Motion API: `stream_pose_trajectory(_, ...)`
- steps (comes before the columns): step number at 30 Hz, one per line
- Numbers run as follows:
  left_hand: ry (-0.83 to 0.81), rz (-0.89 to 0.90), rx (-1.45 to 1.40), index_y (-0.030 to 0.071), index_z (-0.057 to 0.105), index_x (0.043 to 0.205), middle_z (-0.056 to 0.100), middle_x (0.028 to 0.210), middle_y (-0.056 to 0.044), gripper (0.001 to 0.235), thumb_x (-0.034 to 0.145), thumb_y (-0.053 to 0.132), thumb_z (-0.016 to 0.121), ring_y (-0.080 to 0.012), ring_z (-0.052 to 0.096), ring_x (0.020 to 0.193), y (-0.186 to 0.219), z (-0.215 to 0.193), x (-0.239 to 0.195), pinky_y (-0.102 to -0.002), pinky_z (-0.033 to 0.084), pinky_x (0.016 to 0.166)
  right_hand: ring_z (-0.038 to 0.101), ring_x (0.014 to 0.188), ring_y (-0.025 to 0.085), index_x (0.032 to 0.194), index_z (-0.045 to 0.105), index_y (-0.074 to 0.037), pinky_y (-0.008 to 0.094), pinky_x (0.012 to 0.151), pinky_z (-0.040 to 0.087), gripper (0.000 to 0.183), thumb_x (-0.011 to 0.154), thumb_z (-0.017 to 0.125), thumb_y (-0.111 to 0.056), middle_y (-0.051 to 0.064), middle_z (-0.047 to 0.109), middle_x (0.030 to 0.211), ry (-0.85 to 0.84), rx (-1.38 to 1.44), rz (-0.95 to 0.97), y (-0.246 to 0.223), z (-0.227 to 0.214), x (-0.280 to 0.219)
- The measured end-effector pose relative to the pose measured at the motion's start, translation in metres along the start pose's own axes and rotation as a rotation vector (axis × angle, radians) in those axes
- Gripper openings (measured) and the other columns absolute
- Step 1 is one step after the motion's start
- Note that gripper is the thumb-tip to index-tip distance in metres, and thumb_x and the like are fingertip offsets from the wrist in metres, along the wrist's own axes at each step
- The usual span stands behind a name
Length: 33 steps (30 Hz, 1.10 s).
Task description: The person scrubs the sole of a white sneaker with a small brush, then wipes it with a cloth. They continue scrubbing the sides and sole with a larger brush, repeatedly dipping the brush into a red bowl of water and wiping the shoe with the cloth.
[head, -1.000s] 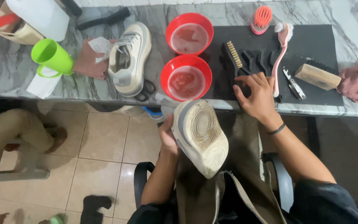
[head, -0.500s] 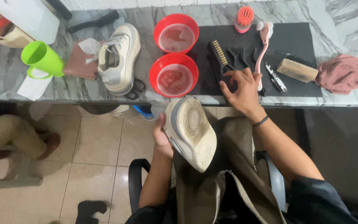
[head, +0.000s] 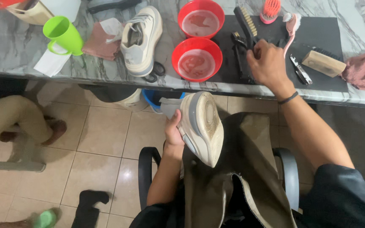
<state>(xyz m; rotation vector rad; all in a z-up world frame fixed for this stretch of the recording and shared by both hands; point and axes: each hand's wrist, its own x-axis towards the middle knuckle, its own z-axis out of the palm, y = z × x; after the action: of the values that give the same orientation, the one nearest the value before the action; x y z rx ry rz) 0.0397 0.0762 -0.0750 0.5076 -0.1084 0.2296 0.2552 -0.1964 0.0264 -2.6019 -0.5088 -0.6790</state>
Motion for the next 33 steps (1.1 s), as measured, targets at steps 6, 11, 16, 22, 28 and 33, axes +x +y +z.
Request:
stream_pose_trajectory(6, -0.076, 0.132, 0.136, -0.004, 0.053, 0.152, 0.065, 0.146, -0.020, 0.058, 0.104, 0.021, 0.075, -0.0380, 0.062, 0.137, 0.018, 0.021, -0.015, -0.053, 0.051, 0.117, 0.061, 0.087, 0.060, 0.104, 0.059, 0.005, 0.063, 0.069, 0.041, 0.019, 0.111, 0.057, -0.012, 0.034, 0.068, 0.095, -0.170, 0.115, -0.146, -0.034, -0.021, 0.086)
stream_pose_trajectory(11, -0.057, 0.164, 0.167, 0.002, 0.048, 0.158, 0.061, 0.152, -0.019, 0.063, 0.103, 0.016, 0.074, -0.0395, 0.058, 0.142, 0.023, 0.021, -0.024, -0.054, 0.048, 0.120, 0.063, 0.091, 0.070, 0.095, 0.067, 0.007, 0.072, 0.066, 0.049, 0.040, 0.102, 0.043, -0.024, 0.040, 0.070, 0.100, -0.432, -0.133, 0.093, -0.079, -0.008, 0.129)
stream_pose_trajectory(16, -0.020, 0.195, 0.230, 0.000, 0.051, 0.155, 0.061, 0.152, -0.018, 0.060, 0.102, 0.017, 0.074, -0.0379, 0.057, 0.144, 0.028, 0.020, -0.028, -0.052, 0.046, 0.123, 0.061, 0.109, 0.066, 0.126, 0.054, 0.006, 0.069, 0.084, 0.047, 0.043, 0.102, 0.047, -0.028, 0.041, 0.065, 0.124, -0.534, -0.111, 0.165, -0.093, 0.004, 0.131)
stream_pose_trajectory(22, 0.045, 0.200, 0.210, 0.001, 0.052, 0.154, 0.063, 0.149, -0.018, 0.061, 0.100, 0.017, 0.076, -0.0377, 0.060, 0.140, 0.036, 0.021, -0.036, -0.051, 0.049, 0.121, 0.061, 0.106, 0.062, 0.124, 0.055, -0.005, 0.067, 0.083, 0.046, 0.037, 0.101, 0.052, -0.035, 0.036, 0.067, 0.119, -0.496, -0.029, 0.158, -0.080, 0.003, 0.119)
stream_pose_trajectory(28, 0.040, 0.197, 0.162, 0.002, 0.052, 0.155, 0.065, 0.148, -0.016, 0.061, 0.100, 0.017, 0.076, -0.0372, 0.061, 0.138, 0.043, 0.030, -0.040, -0.049, 0.052, 0.118, 0.066, 0.088, 0.052, 0.122, 0.066, -0.007, 0.060, 0.065, 0.047, 0.038, 0.103, 0.070, -0.040, 0.025, 0.071, 0.088, -0.384, 0.022, -0.048, -0.061, -0.032, 0.092)
stream_pose_trajectory(33, 0.068, 0.201, 0.121, 0.000, 0.051, 0.155, 0.063, 0.150, -0.019, 0.060, 0.101, 0.013, 0.072, -0.0382, 0.060, 0.140, 0.037, 0.035, -0.044, -0.050, 0.049, 0.120, 0.066, 0.085, 0.042, 0.126, 0.064, -0.011, 0.054, 0.070, 0.047, 0.047, 0.098, 0.071, -0.048, 0.018, 0.071, 0.080, -0.599, -0.051, 0.040, -0.096, -0.073, 0.063)
